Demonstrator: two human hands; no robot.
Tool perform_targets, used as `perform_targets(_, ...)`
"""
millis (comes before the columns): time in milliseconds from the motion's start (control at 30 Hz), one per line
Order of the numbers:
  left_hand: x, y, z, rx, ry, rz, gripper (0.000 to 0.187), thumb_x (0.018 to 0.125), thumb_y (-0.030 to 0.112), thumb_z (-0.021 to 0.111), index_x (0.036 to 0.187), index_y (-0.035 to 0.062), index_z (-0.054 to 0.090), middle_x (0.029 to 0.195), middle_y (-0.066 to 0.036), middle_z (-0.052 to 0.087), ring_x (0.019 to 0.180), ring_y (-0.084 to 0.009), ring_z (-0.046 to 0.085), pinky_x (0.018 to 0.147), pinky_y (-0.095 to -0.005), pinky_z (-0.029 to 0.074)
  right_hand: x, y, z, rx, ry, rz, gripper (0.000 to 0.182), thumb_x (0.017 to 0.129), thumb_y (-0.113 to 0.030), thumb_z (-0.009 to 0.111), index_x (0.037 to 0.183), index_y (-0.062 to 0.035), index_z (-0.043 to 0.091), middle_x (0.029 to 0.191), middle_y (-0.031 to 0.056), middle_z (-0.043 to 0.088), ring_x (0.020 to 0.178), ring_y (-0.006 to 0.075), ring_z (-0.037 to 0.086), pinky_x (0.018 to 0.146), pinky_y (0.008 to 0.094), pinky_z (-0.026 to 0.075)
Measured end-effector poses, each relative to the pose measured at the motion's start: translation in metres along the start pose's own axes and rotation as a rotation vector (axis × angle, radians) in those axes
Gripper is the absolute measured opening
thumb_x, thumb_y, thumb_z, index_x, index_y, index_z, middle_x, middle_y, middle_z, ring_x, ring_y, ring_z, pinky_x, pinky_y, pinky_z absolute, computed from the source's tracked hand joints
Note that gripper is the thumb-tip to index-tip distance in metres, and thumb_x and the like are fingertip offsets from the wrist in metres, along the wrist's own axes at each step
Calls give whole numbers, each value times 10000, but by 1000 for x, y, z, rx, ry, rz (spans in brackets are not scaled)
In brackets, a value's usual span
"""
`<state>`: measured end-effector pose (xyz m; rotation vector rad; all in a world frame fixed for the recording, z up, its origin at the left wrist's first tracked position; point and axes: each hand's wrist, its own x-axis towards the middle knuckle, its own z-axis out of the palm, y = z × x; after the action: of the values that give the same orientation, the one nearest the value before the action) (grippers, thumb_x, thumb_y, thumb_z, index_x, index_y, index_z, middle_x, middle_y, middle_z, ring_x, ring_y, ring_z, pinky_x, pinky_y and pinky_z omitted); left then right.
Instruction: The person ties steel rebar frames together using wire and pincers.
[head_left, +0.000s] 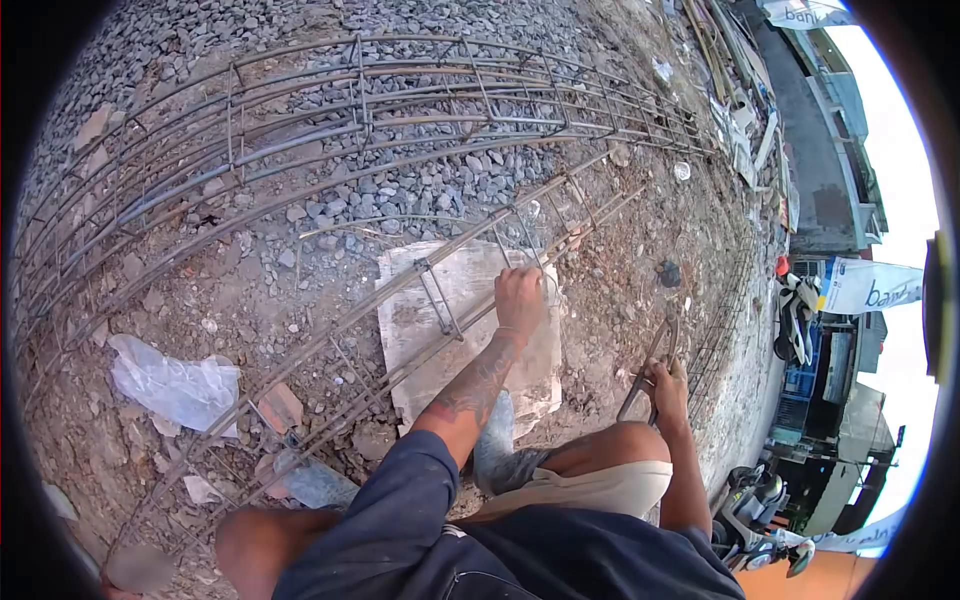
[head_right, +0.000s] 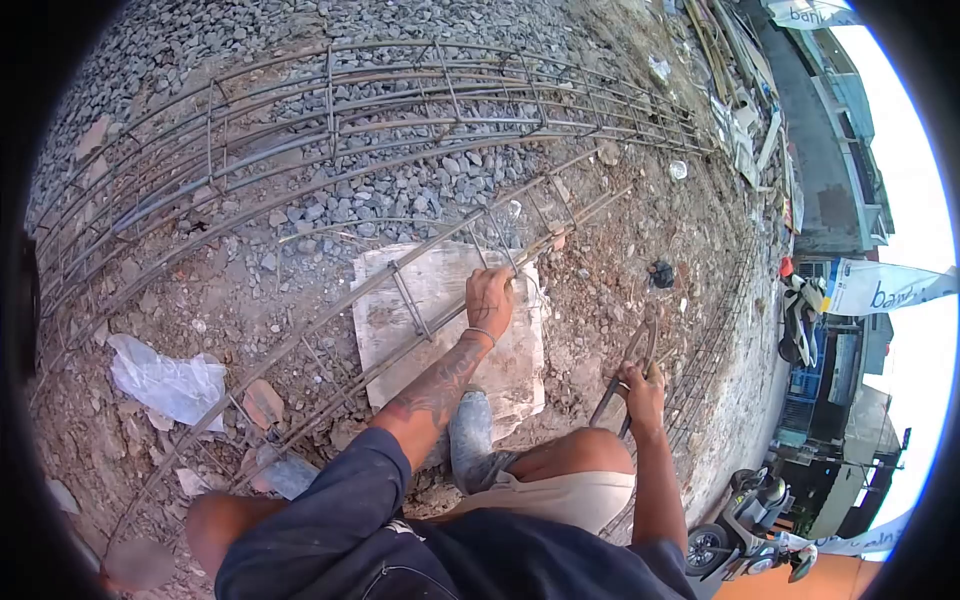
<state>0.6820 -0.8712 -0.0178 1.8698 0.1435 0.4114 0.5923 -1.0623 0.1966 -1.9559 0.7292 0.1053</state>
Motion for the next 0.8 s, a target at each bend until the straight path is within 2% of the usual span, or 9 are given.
perform_targets(100,7,1,1,51,66,-208,76,784,107,646,851,76,666,777,-142,648,740,-333,585,684,-427,444,-9,-14,-25,34,-16,-17,78,925,-72,476,959,-6,451,855,107,558,852,259,657,695,368,588)
perform_targets(233,33,-35,9,-160,-157,-870,82,822,91,630,813,48,698,719,-107,673,626,-236,612,544,-370,438,59,-2,-11,58,-126,56,71,915,-54,476,975,-33,443,836,92,556,869,250,654,730,360,569)
perform_targets(300,42,-57,6,-740,-361,-1217,117,846,97,619,817,7,687,733,-55,669,608,-134,578,521,-297,421,107,12,18,9,-171,-29,77,913,-64,495,966,-40,444,831,84,571,881,241,647,754,352,556)
perform_targets(400,38,-92,15,-857,-453,-1303,140,863,115,615,866,-16,662,750,-54,659,570,-84,527,499,-227,391,161,49,48,55,-271,-69,88,913,-77,508,955,-39,441,883,112,619,897,236,640,768,348,547)
perform_targets(500,51,-43,11,-760,-431,-1253,148,885,111,600,865,-32,631,727,-40,624,583,-87,511,515,-214,385,177,57,59,45,-403,-104,124,910,-107,529,936,-32,433,966,140,649,889,208,631,775,315,521)
perform_targets(567,28,-4,12,-336,-96,-699,102,839,84,605,846,-7,650,624,-25,584,589,-147,526,567,-301,401,200,76,54,-31,-458,-170,180,889,-145,570,926,-7,460,1017,133,657,849,187,619,769,297,491)
perform_targets(600,12,17,12,-307,-84,-719,102,839,84,605,846,-7,650,624,-25,584,589,-147,526,567,-301,401,204,71,54,-50,-450,-188,199,874,-161,590,932,4,495,982,120,660,822,181,608,763,298,480)
perform_targets(667,-7,49,13,295,-15,-176,67,801,67,630,839,13,644,714,-89,617,662,-233,558,636,-348,418,216,76,57,-83,-391,-279,230,838,-177,628,962,13,592,861,101,656,772,186,585,749,315,466)
perform_targets(800,-63,35,35,429,-83,-75,97,773,54,655,869,64,645,739,-101,602,765,-295,561,738,-400,441,215,56,59,-192,-528,-241,203,823,-157,649,941,2,602,798,96,640,743,220,584,742,328,463)
